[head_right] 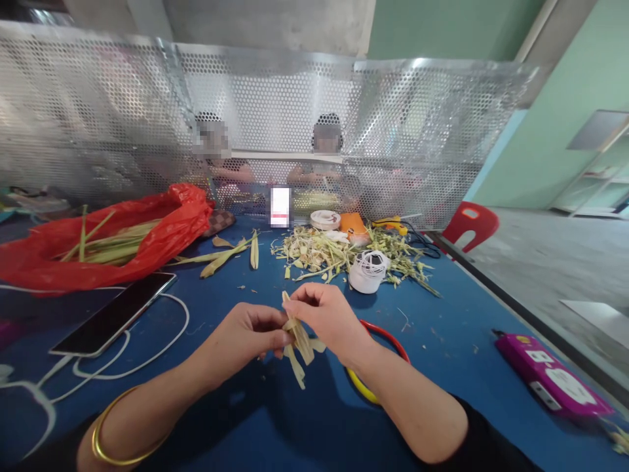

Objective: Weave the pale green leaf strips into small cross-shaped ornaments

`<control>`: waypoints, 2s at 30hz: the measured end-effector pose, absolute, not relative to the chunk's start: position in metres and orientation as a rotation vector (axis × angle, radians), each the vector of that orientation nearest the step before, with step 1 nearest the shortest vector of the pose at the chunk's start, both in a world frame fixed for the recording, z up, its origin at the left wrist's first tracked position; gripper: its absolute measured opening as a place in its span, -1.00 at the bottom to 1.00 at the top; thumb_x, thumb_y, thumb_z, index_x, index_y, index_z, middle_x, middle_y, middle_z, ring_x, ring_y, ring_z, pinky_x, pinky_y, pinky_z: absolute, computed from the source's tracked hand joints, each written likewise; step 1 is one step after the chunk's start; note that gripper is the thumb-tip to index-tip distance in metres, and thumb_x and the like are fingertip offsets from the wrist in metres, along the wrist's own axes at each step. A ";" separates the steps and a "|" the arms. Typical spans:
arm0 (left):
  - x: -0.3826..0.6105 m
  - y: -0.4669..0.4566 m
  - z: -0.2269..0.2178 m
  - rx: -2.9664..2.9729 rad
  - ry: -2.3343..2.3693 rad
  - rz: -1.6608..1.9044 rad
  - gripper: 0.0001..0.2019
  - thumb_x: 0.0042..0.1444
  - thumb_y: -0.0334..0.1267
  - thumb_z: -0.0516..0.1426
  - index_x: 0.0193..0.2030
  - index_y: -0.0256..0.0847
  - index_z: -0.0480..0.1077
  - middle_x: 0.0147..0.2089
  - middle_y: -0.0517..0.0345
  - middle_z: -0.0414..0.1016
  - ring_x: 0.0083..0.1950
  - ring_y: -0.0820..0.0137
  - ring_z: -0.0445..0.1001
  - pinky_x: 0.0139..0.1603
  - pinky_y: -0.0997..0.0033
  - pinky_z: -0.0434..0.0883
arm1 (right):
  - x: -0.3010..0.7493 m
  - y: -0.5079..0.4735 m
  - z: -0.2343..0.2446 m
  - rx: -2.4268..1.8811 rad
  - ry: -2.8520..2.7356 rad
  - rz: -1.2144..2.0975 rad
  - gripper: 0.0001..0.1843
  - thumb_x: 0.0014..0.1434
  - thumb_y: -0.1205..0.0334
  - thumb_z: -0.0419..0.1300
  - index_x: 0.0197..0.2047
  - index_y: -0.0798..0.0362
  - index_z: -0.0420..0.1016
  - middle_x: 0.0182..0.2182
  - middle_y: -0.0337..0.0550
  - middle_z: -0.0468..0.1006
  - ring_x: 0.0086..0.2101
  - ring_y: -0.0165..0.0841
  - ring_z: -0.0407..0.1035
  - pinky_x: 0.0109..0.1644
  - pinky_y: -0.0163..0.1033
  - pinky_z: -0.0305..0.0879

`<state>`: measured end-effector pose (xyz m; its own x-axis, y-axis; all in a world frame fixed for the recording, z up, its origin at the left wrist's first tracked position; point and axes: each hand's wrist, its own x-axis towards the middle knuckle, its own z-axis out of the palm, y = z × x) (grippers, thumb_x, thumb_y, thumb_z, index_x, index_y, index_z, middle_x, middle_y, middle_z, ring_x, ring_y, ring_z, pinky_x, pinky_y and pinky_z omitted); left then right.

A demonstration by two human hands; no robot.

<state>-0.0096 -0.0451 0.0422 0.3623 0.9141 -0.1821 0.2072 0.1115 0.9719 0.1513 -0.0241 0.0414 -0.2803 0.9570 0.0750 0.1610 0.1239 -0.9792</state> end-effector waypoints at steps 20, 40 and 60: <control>-0.015 -0.043 0.041 1.252 0.966 0.664 -0.81 -0.01 -0.23 0.21 -0.26 -0.25 0.55 -0.45 0.16 0.49 -0.51 0.52 0.38 -0.53 0.59 0.21 | 0.146 -0.027 0.043 -1.006 -1.155 1.106 -0.86 0.18 0.16 0.10 -0.33 0.04 0.24 -0.39 -0.17 0.60 -0.49 -0.39 0.50 -0.39 -0.27 0.37; -0.020 -0.037 0.041 0.993 1.110 0.885 -0.76 -0.11 -0.12 0.29 -0.46 -0.27 0.44 -0.50 0.20 0.45 -0.58 0.58 0.31 -0.56 0.58 0.07 | 0.162 -0.014 0.042 -1.106 -1.882 1.092 -0.76 0.12 0.18 0.19 -0.12 0.02 0.45 -0.41 -0.25 0.55 -0.39 -0.38 0.40 -0.31 -0.27 0.28; -0.019 -0.034 0.038 0.945 1.144 1.029 -0.73 -0.12 -0.09 0.29 -0.52 -0.26 0.40 -0.59 0.27 0.39 -0.54 0.56 0.34 -0.52 0.57 0.17 | 0.163 -0.027 0.041 -0.976 -1.979 -0.193 -0.83 0.22 0.29 0.09 -0.15 -0.05 0.47 -0.22 -0.09 0.55 -0.15 -0.20 0.39 0.02 -0.04 0.17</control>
